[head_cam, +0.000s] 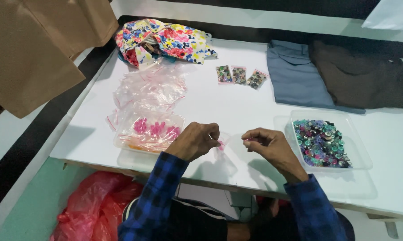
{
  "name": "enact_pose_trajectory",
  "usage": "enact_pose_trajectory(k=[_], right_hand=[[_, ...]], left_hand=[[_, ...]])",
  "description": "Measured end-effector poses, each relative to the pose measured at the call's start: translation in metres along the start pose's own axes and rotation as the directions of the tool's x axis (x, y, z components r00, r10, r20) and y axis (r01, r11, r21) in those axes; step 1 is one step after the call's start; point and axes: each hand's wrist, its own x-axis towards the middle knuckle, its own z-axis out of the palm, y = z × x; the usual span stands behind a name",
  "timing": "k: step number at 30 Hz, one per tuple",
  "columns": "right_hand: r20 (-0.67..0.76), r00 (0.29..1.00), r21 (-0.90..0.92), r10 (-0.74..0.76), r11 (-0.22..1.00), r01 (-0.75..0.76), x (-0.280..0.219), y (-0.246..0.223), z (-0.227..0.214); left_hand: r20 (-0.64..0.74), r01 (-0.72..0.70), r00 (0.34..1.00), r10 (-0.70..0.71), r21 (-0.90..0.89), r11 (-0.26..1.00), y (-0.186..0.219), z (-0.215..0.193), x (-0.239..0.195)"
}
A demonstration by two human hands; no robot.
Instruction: The person sorts small pink buttons from a clear plastic container and places them into small plastic bags. They repeatedly pick up buttons, arrange them, and transfer them into the bags on a white table.
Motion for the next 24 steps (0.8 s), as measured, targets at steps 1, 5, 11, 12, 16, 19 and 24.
enact_pose_trajectory(k=[1,5,11,12,16,19,24], right_hand=[[0.000,1.000,-0.001,0.000,1.000,0.000,0.001,-0.009,0.001],[0.108,0.994,0.081,-0.026,0.997,0.018,0.007,-0.036,0.011],[0.189,0.980,-0.166,0.066,0.986,-0.034,0.012,-0.057,0.031],[0.186,0.979,-0.209,0.086,0.977,-0.047,0.009,-0.066,0.033],[0.188,0.975,-0.268,0.116,0.961,-0.063,0.006,-0.074,0.034],[0.170,0.983,-0.312,0.067,0.950,-0.011,0.003,-0.068,0.034],[0.088,0.946,-0.548,-0.313,0.777,0.309,-0.012,-0.036,0.041]], left_hand=[[-0.001,0.000,1.000,0.000,-0.001,1.000,0.001,0.000,-0.001],[0.012,0.019,1.000,-0.019,-0.023,1.000,0.007,0.001,-0.002],[0.027,-0.003,1.000,0.003,-0.016,1.000,0.011,0.000,-0.003],[0.033,-0.012,0.999,0.012,-0.016,1.000,0.012,-0.001,-0.003],[0.015,-0.018,1.000,0.018,-0.033,0.999,0.009,0.000,-0.005],[0.007,-0.010,1.000,0.010,-0.030,0.999,0.007,0.003,-0.004],[-0.099,-0.119,0.989,0.107,-0.117,0.986,-0.002,0.008,-0.002]])
